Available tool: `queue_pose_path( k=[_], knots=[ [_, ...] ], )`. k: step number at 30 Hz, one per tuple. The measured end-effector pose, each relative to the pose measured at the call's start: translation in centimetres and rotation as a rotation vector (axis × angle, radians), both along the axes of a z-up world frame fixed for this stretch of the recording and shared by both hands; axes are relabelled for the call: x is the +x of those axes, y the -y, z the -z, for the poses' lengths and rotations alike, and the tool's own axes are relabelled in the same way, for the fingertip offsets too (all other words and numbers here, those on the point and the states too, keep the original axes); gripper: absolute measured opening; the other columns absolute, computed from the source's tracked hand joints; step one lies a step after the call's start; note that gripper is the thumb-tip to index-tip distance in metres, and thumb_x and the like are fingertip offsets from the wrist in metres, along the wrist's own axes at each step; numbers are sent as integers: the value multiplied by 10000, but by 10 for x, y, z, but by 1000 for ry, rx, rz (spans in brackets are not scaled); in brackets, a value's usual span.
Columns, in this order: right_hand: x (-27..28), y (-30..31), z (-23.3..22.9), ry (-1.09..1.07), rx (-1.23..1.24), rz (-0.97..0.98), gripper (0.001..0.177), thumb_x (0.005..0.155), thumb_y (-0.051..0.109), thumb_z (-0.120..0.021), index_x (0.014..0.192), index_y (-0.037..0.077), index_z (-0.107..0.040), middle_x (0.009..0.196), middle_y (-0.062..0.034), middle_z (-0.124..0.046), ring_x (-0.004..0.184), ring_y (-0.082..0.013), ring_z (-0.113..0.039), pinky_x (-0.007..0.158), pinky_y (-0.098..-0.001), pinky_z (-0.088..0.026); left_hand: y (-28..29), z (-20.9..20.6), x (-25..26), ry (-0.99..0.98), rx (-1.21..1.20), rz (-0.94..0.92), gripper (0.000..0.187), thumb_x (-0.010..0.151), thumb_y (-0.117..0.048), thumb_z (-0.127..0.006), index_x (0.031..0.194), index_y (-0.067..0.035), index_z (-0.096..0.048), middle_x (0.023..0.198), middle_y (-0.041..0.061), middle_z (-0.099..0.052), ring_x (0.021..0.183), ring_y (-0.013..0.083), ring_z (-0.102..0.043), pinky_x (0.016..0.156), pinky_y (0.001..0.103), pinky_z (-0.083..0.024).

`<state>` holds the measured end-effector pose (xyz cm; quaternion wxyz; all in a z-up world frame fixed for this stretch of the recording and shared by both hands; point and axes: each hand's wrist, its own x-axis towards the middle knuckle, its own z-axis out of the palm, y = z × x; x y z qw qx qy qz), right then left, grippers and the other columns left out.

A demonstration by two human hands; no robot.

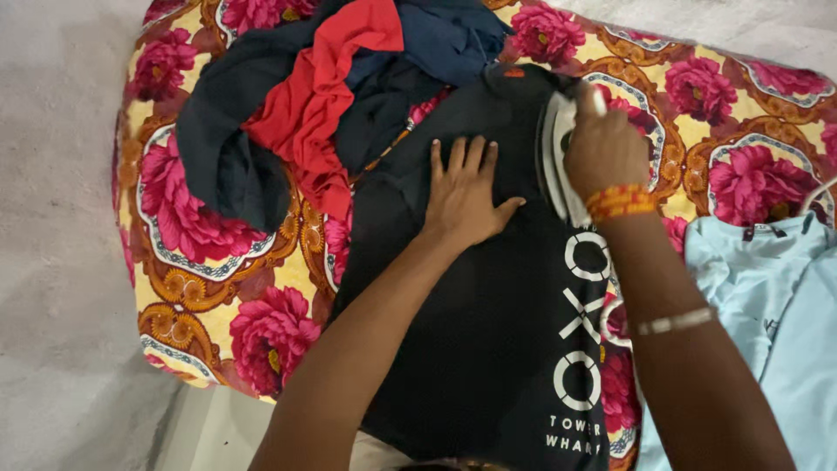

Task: The person irons a black t-shirt and then a red t-shirt on a bed. They smooth the fabric with their hands, use a white iron to press the shirts, and flip the garments to iron different sides.

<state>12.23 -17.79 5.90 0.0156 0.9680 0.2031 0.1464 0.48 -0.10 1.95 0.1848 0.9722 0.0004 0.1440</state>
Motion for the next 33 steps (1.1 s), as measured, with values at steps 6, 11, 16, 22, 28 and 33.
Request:
queue_pose_path(
  k=[6, 11, 16, 22, 28, 33],
  knots=[
    [-2, 3, -9, -4, -77, 85, 517, 1049, 183, -509, 1555, 171, -402, 1007, -312, -635, 787, -456, -702, 619, -537, -576, -1, 12, 4, 52, 19, 29, 917, 840, -583, -673, 1480, 30, -436, 1528, 200, -399, 1443, 397, -296, 1193, 652, -115],
    [34, 0, -14, -1, -32, 136, 625, 949, 249, -632, 1525, 176, -400, 1055, -311, -638, 847, -479, -690, 663, -554, -568, -1, 8, 2, 49, 12, 33, 907, 833, -560, -691, 1473, 36, -447, 1505, 201, -410, 1440, 389, -312, 1205, 651, -129],
    [51, 12, -6, 93, -29, 29, 642, 960, 209, -663, 1542, 114, -409, 998, -306, -667, 867, -492, -687, 734, -571, -550, -1, 9, 0, 78, -18, 34, 900, 830, -548, -721, 1453, 50, -466, 1491, 206, -426, 1432, 390, -331, 1209, 655, -146],
    [17, 23, -45, -115, 159, -52, 616, 969, 241, -663, 1522, 92, -436, 1024, -312, -692, 966, -515, -661, 822, -603, -522, 0, 2, 1, 58, -35, 34, 923, 793, -543, -746, 1435, 61, -471, 1473, 210, -426, 1412, 392, -321, 1185, 669, -146],
    [-44, 19, -33, -209, -24, 31, 600, 993, 266, -590, 1555, 153, -414, 1047, -302, -664, 884, -487, -684, 736, -591, -540, -3, 4, 1, 46, -42, 41, 919, 776, -530, -760, 1440, 44, -484, 1478, 193, -429, 1413, 377, -328, 1200, 661, -142],
    [-28, 12, -9, -25, -132, 73, 557, 1052, 230, -499, 1586, 103, -402, 1046, -299, -625, 758, -440, -713, 589, -535, -568, -3, 7, 2, 71, -46, 46, 935, 769, -552, -769, 1440, 35, -487, 1484, 189, -420, 1417, 376, -314, 1198, 653, -139]
  ],
)
